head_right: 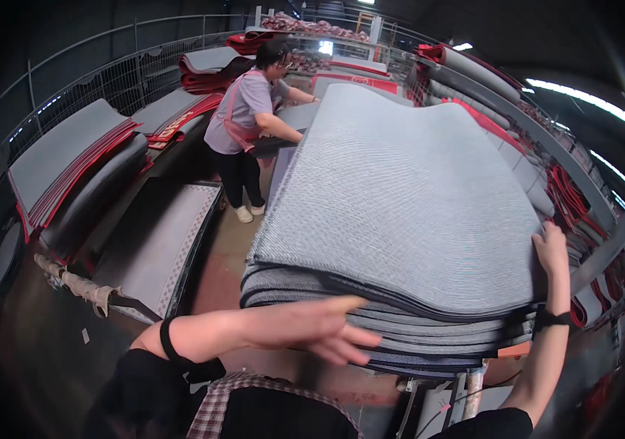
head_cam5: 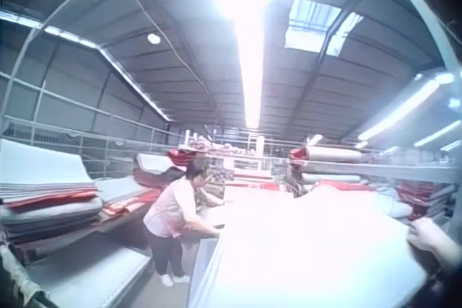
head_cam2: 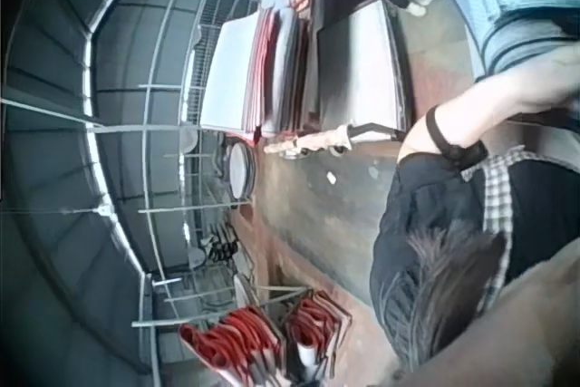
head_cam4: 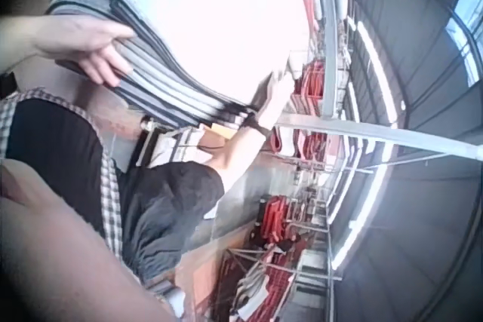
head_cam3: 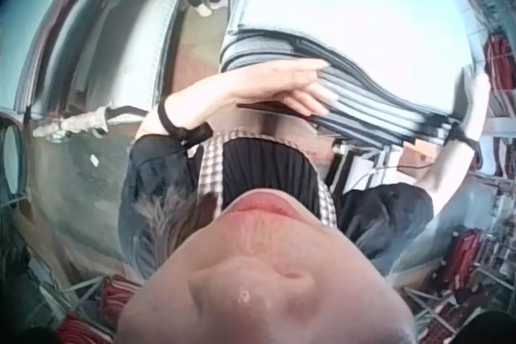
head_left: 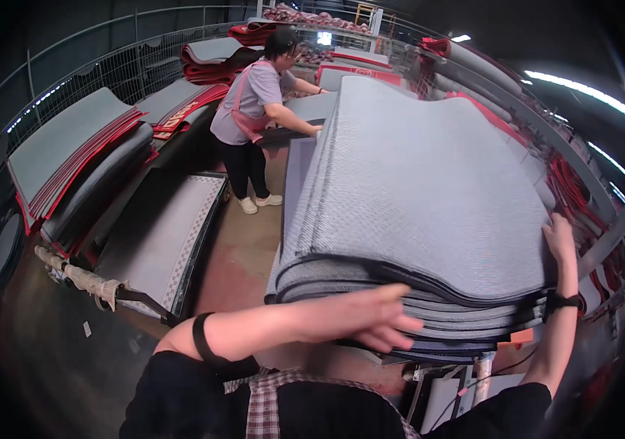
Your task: Picking up and stacking large floor mats in a manufacturing facility.
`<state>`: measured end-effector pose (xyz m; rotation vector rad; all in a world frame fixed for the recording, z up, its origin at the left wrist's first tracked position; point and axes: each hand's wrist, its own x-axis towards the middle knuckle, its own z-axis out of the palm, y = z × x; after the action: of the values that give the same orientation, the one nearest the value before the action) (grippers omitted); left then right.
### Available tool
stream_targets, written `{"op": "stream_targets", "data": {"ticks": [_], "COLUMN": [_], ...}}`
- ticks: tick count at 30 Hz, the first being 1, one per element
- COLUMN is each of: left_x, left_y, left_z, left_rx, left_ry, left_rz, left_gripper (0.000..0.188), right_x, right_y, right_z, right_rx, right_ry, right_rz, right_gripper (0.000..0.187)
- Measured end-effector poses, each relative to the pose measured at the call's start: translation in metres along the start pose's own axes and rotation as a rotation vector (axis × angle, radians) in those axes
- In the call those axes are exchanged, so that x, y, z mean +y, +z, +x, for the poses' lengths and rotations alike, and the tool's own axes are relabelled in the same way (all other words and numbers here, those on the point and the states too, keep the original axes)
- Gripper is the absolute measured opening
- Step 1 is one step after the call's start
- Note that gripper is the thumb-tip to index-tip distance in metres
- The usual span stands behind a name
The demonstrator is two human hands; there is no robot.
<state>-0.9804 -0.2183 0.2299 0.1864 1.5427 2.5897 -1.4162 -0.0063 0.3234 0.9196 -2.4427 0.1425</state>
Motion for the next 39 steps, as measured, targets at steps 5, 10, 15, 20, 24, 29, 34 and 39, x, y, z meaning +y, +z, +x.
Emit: {"op": "stream_targets", "data": {"ticks": [5,10,15,20,24,29,34,39], "left_x": [0.063,0.107,0.094,0.067,0.058,0.06,0.074,0.089], "left_y": [-0.125,-0.311,-0.48,-0.571,-0.613,-0.654,-0.706,-0.791], "left_z": [-0.111,-0.191,-0.217,-0.181,-0.178,-0.155,-0.101,0.02], "left_rx": [0.009,0.833,0.985,0.965,0.962,0.921,0.956,0.831], "left_ry": [0.426,0.573,0.294,0.18,0.201,0.245,0.286,0.212], "left_rz": [0.401,0.183,-0.131,-0.414,-0.505,-0.644,-0.771,-0.819], "left_gripper": [0.043,0.037,0.036,0.035,0.038,0.049,0.051,0.044], "right_x": [-0.09,-0.275,-0.411,-0.538,-0.62,-0.66,-0.649,-0.61], "right_y": [-0.049,-0.091,-0.109,-0.084,-0.035,0.029,0.158,0.332], "right_z": [-0.033,-0.063,-0.026,0.04,0.1,0.194,0.269,0.298], "right_rx": [0.277,0.241,-0.118,-0.332,-0.451,-0.48,-0.413,-0.516], "right_ry": [-0.085,-0.127,-0.261,-0.414,-0.463,-0.491,-0.252,0.225], "right_rz": [0.673,0.455,0.555,0.365,0.096,0.202,0.528,1.055], "right_gripper": [0.034,0.036,0.041,0.048,0.04,0.036,0.035,0.037]}}
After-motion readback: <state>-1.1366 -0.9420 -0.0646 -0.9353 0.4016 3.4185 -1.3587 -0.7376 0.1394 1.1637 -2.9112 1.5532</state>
